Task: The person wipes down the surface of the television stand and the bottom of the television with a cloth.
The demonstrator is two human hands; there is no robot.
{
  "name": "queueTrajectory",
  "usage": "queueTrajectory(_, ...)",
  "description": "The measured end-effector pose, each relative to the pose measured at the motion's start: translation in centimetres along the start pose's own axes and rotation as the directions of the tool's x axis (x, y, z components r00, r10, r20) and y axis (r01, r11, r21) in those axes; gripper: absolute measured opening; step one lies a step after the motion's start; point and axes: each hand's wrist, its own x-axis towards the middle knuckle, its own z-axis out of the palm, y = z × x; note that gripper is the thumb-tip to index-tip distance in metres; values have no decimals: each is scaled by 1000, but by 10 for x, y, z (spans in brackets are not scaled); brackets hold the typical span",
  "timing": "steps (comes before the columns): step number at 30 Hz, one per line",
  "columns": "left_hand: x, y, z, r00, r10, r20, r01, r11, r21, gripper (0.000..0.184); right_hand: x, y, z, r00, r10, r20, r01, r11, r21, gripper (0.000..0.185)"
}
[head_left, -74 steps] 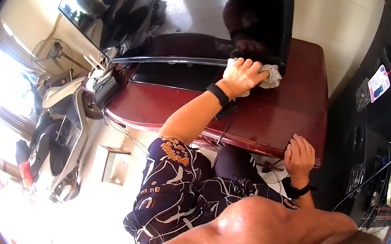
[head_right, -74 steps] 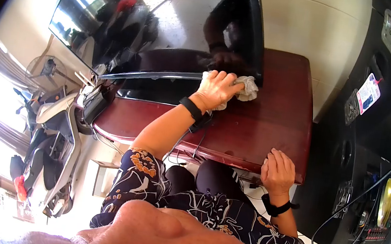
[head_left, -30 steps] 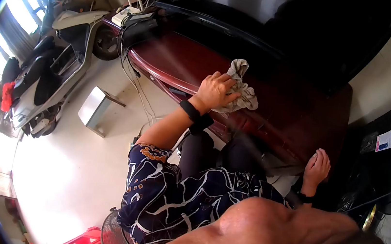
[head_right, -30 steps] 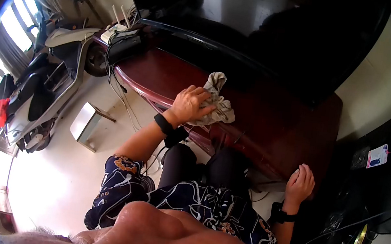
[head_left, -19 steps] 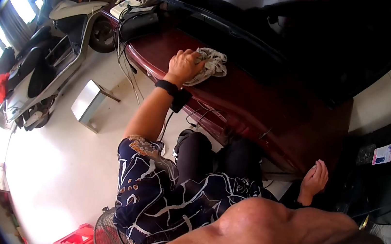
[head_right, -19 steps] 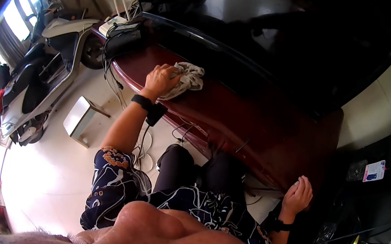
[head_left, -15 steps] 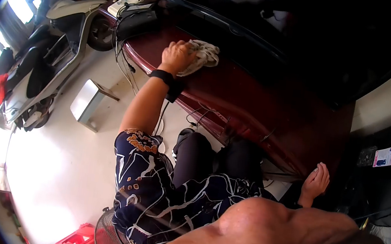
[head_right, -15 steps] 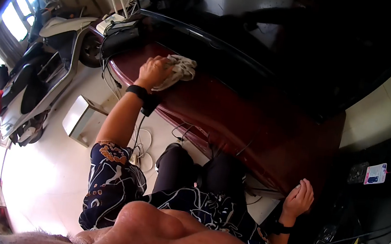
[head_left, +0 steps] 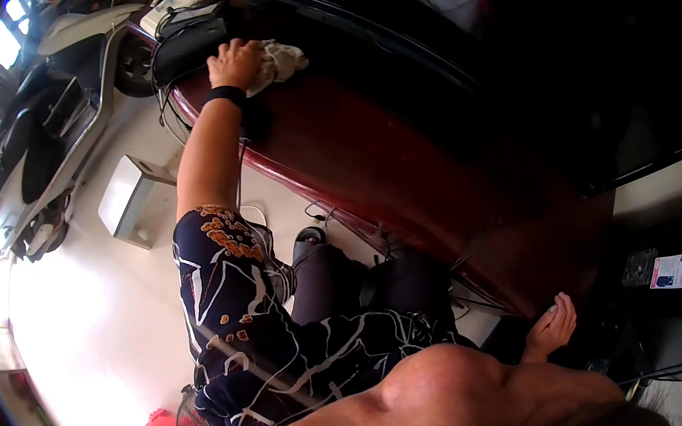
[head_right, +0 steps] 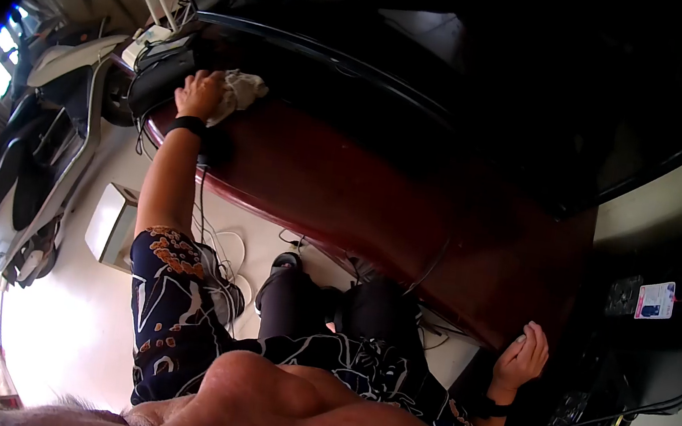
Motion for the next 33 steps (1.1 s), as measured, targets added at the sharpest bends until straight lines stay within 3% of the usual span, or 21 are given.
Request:
queueTrajectory(8,12,-6,20,973,-36,-228,82,978,193,18,6,-5,-4,1000,1,9,-1,1000,-3,19)
queueTrajectory(11,9,0,27,963,-108,-247,142,982,126,17,7,-7,-5,1000,23,6,-23,1000,2,18)
queueTrajectory(12,5,2,25,972,-152,-177,157,988,14,19,7,-7,-5,1000,27,2,-27,1000,3,18)
queueTrajectory(13,3,3,15,979,-205,-7,204,977,-59,28,7,-7,-5,999,41,-7,-41,999,7,18)
queueTrajectory(17,-18,30,-21,943,-292,157,316,935,-162,61,7,-4,-4,999,19,-42,-19,1000,3,16)
queueTrajectory(24,-57,60,-32,986,-72,150,109,961,-254,68,5,-2,-1,997,9,-74,-10,1000,0,15)
queueTrajectory(31,-130,131,-113,949,227,218,-142,927,-346,68,4,-3,0,994,21,-103,-19,1000,19,13)
queueTrajectory(32,-123,130,-44,955,298,-8,-288,915,-284,71,4,-1,1,994,17,-112,-15,1000,20,13)
queueTrajectory(33,-147,145,-98,934,358,3,-345,903,-256,71,4,-1,2,993,14,-121,-11,1000,19,13)
